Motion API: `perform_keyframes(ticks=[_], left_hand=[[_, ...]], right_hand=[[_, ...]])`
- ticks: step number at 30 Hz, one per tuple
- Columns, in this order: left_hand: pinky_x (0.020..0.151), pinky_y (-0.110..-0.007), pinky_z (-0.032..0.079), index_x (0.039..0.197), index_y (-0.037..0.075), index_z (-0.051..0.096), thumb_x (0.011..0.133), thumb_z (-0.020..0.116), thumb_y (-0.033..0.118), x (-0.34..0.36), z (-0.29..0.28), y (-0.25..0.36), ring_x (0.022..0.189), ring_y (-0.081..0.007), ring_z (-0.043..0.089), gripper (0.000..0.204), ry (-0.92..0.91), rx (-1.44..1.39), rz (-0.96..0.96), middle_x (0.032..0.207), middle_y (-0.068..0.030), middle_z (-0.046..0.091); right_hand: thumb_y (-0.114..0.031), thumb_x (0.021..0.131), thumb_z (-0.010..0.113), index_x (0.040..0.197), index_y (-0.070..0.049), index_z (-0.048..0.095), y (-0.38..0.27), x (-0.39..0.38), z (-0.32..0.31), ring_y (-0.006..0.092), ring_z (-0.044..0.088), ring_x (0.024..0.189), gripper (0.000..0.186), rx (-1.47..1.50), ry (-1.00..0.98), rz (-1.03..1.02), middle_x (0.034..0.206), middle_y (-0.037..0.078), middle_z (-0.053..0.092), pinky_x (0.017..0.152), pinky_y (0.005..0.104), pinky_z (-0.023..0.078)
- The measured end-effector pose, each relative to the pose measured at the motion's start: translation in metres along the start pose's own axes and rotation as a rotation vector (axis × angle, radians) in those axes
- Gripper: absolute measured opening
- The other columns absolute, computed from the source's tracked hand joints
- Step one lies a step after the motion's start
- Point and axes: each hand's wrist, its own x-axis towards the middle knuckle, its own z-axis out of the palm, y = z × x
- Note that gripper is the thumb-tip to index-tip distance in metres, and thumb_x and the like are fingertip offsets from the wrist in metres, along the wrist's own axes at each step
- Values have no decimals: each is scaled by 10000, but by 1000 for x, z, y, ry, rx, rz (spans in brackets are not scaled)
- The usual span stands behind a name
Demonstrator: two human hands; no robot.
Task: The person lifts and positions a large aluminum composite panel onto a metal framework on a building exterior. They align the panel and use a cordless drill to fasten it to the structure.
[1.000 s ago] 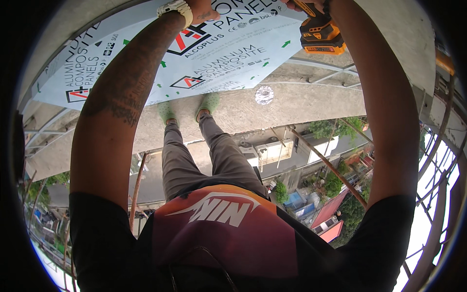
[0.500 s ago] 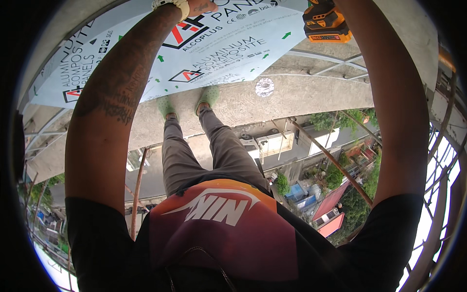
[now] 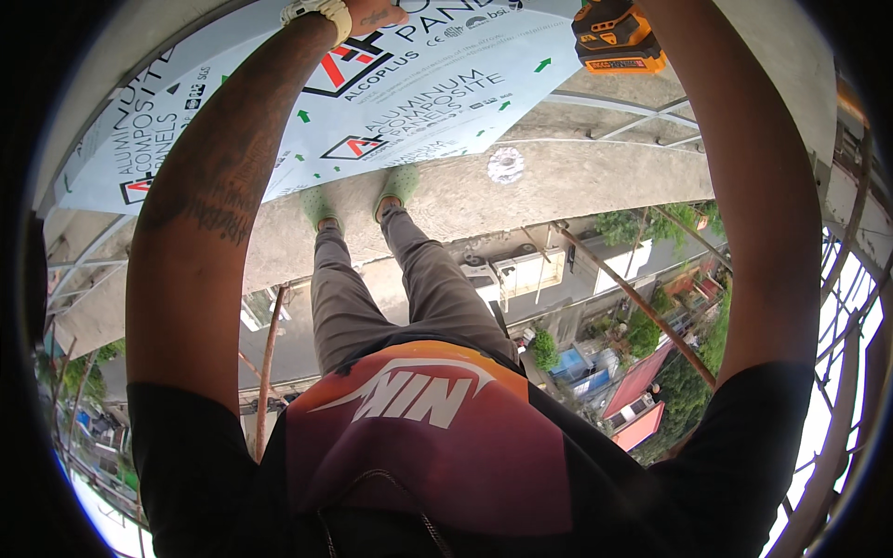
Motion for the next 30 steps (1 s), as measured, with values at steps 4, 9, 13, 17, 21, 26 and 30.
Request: perform_keyframes(ticks=[4,9,13,17,21,26,30], left_hand=[[1140,-574,367,1414,82,555,723,871,350,-2,-1,-3,1406,-377,435,805,42,-3,7,1490,-170,510],[1126,-559,384,1387,85,570,706,876,352,4,4,4,1391,-377,450,793,52,5,26,1471,-167,526],[1124,-554,387,1385,81,565,700,879,343,0,4,-6,1395,-373,446,797,54,40,-18,1477,-168,519],[1125,-552,387,1397,80,552,718,871,328,3,6,1,1399,-374,442,790,71,5,24,1491,-168,504],[1131,-550,386,1415,68,531,734,867,318,0,1,-1,1395,-380,443,800,58,31,-5,1493,-179,496],[1106,-548,415,1440,48,501,797,827,254,-8,5,6,1340,-414,483,750,111,-55,6,1396,-221,548],[1041,-506,471,1319,38,595,820,804,218,-51,-11,27,1239,-394,565,570,390,-204,70,1288,-213,622]], right_hand=[[8,722,691,716,60,657,4,8,-3,189,591,547,63,-2,5,-47,643,137,631,463,334,445],[-4,745,686,738,47,671,-10,-16,-1,176,590,559,54,-150,70,22,649,124,635,485,321,454],[-11,777,684,857,55,672,-3,-14,2,155,592,607,105,-21,52,-72,708,106,644,505,297,466],[20,801,671,920,40,659,-11,-55,-1,145,589,646,121,-2,81,-33,747,86,635,548,280,496],[56,784,657,1010,46,633,-11,-49,4,150,595,680,228,119,103,-32,825,91,645,575,278,512],[82,757,647,1052,25,623,24,-58,2,147,597,696,302,331,55,-79,889,100,659,569,279,521],[-56,795,659,1207,22,621,79,-64,4,116,590,697,421,404,-45,-234,1042,104,702,615,273,541]])
